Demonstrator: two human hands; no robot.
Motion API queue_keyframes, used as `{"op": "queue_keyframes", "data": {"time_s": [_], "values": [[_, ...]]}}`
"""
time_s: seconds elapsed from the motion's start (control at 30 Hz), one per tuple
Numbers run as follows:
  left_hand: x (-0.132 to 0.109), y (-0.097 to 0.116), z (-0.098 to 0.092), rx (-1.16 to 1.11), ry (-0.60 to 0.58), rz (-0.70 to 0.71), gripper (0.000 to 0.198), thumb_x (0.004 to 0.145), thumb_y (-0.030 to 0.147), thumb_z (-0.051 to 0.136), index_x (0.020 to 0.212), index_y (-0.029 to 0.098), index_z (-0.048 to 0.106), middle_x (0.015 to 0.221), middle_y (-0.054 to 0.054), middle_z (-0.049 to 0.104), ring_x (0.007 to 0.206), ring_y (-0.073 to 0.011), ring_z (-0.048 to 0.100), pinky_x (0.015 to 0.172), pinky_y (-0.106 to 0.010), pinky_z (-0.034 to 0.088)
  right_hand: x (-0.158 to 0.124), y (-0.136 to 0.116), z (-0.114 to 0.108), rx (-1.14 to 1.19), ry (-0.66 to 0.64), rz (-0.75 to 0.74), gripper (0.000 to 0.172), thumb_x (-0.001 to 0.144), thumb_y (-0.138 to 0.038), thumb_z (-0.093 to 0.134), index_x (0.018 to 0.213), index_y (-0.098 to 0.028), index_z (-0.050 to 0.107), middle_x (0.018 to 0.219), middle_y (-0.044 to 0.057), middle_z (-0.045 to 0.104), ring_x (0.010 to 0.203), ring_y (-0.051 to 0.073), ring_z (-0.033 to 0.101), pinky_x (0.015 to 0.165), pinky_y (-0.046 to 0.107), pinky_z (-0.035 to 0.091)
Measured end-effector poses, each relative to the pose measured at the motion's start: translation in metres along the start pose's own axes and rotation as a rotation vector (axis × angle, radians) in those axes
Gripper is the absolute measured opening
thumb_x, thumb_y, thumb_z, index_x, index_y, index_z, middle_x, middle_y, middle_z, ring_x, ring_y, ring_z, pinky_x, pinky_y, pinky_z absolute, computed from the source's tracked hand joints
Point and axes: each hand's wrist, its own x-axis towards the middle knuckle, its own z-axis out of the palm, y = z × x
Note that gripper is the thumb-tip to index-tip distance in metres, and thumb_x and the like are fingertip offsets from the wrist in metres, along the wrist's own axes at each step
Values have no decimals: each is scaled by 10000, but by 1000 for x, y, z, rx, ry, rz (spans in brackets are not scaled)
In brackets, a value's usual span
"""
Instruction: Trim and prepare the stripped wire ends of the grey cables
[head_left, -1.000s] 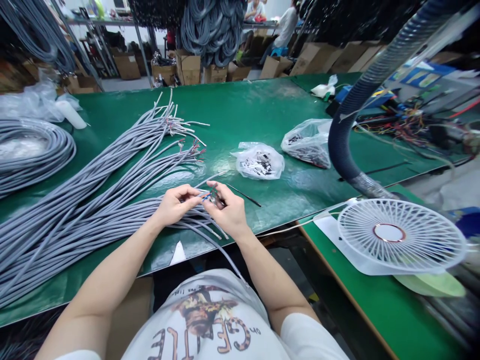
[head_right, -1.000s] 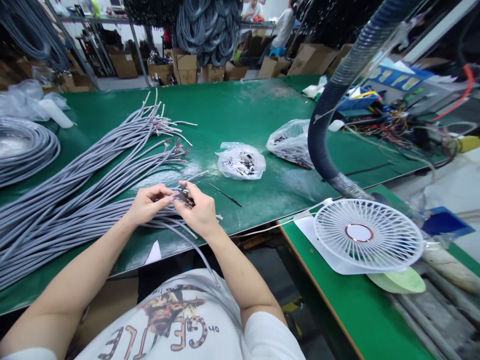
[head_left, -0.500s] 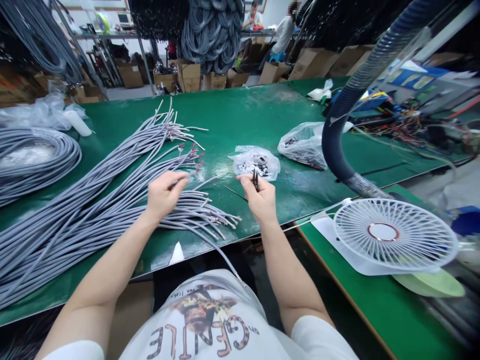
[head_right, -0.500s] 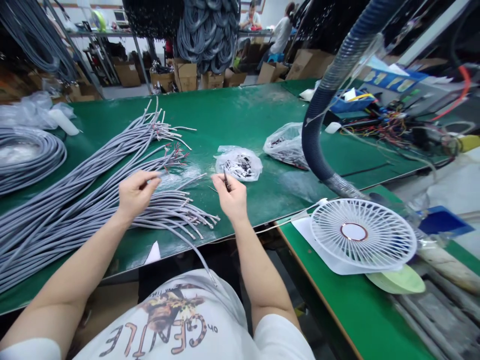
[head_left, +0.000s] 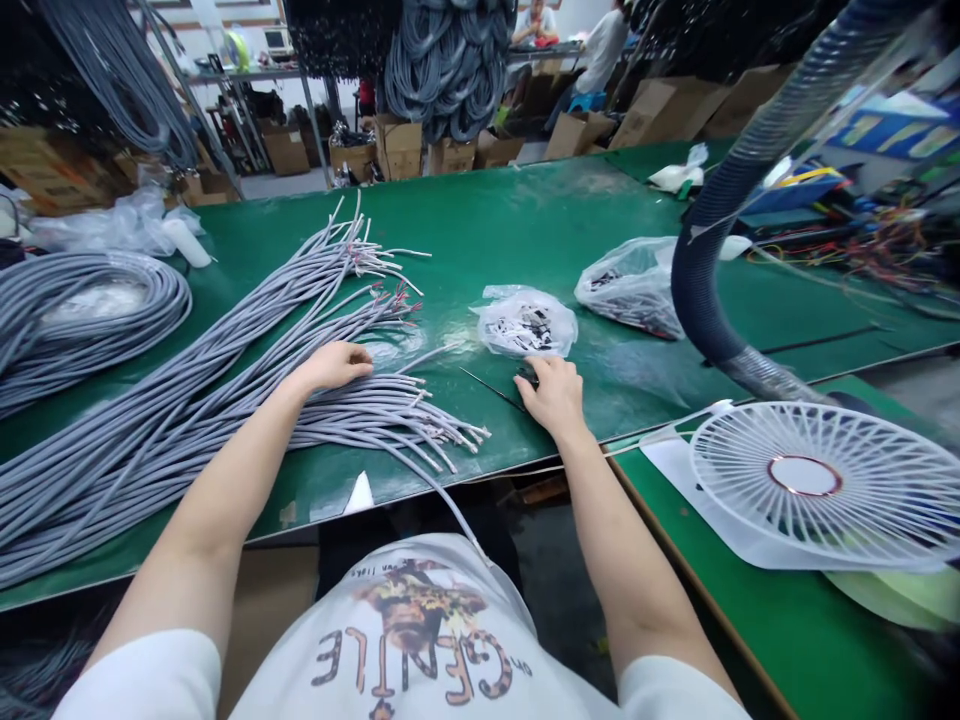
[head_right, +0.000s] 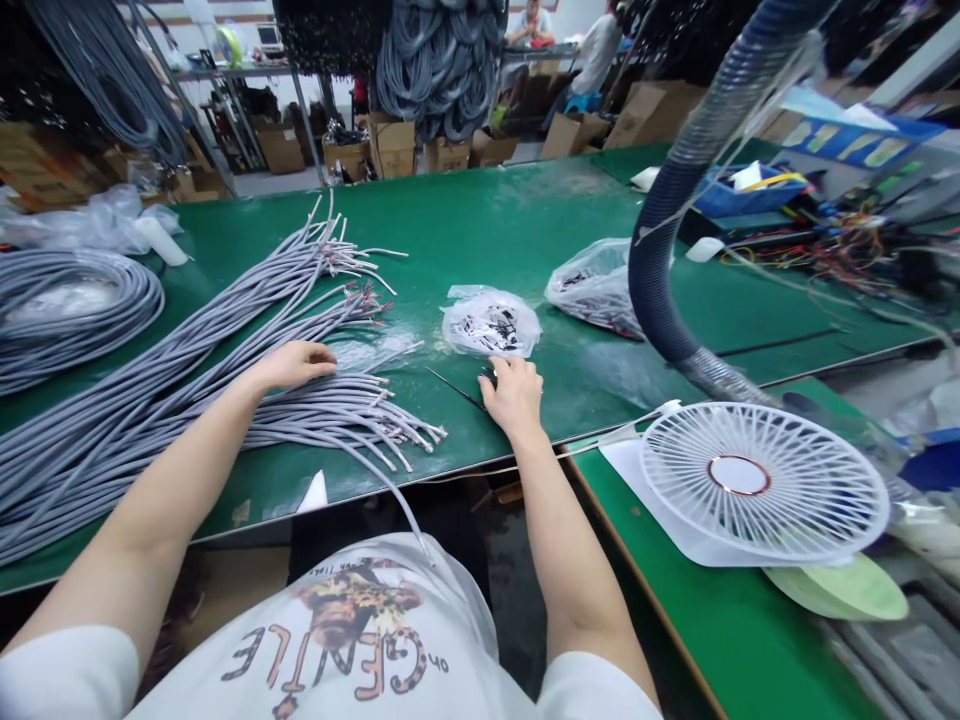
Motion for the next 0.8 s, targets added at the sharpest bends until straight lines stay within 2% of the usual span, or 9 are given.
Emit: {"op": "queue_keyframes", "data": {"time_s": [0.1, 0.27, 0.37, 0.5, 0.6, 0.67, 0.73, 0.8], "values": [[-18, -5, -6, 43, -54, -48, 332, 745, 455, 553, 824, 167, 696, 779, -44, 709, 708, -184, 615, 657, -255, 430, -7, -6, -5, 68, 4, -47, 301, 869, -328, 502, 1054, -154, 665, 1040, 127, 640, 934, 263, 505, 750, 339, 348], [-47, -23, -19, -45, -207, -43, 366, 680, 493, 629, 861, 178, 682, 809, -26, 704, 732, -173, 615, 661, -235, 438, -13, -17, -4, 65, -134, -171, 264, 871, -321, 513, 1004, -174, 688, 958, 104, 654, 870, 238, 522, 743, 333, 358], [-56, -23, -18, -12, -157, -41, 342, 700, 472, 607, 857, 175, 674, 777, -24, 688, 700, -163, 602, 653, -237, 435, -10, -21, 1, 51, -176, -189, 251, 882, -234, 476, 981, -168, 696, 955, 111, 647, 858, 227, 523, 737, 317, 370], [-60, -15, -16, 75, -79, 35, 246, 716, 404, 576, 772, 177, 652, 734, -21, 662, 670, -156, 576, 644, -242, 416, -4, -24, 4, 9, -174, -171, 280, 881, -169, 426, 985, -150, 685, 928, 113, 643, 870, 227, 524, 720, 300, 370], [-65, -14, -21, -83, -18, 38, 225, 733, 379, 577, 790, 164, 612, 710, -13, 621, 646, -138, 549, 639, -240, 426, -4, -24, 4, -29, -179, -179, 290, 872, -159, 422, 1031, -130, 663, 926, 125, 641, 871, 234, 528, 722, 305, 370], [-70, -13, -28, -275, 14, 26, 265, 754, 378, 582, 889, 150, 605, 681, -3, 585, 620, -122, 527, 623, -238, 431, -5, -23, 2, -43, -189, -192, 301, 868, -153, 419, 1058, -118, 650, 931, 133, 640, 875, 239, 530, 731, 310, 373], [-75, -7, -35, -405, -7, 60, 359, 772, 392, 596, 1028, 140, 601, 669, 4, 558, 606, -109, 509, 610, -233, 427, -6, -25, -1, -65, -205, -204, 320, 861, -139, 411, 1090, -114, 633, 940, 139, 638, 879, 244, 531, 732, 316, 375], [-76, 5, -39, -415, -71, 123, 425, 766, 412, 626, 1093, 141, 611, 671, 9, 542, 596, -97, 487, 594, -222, 411, -6, -28, -4, -99, -229, -214, 339, 846, -119, 406, 1112, -116, 617, 939, 142, 633, 877, 249, 532, 721, 319, 374]]}}
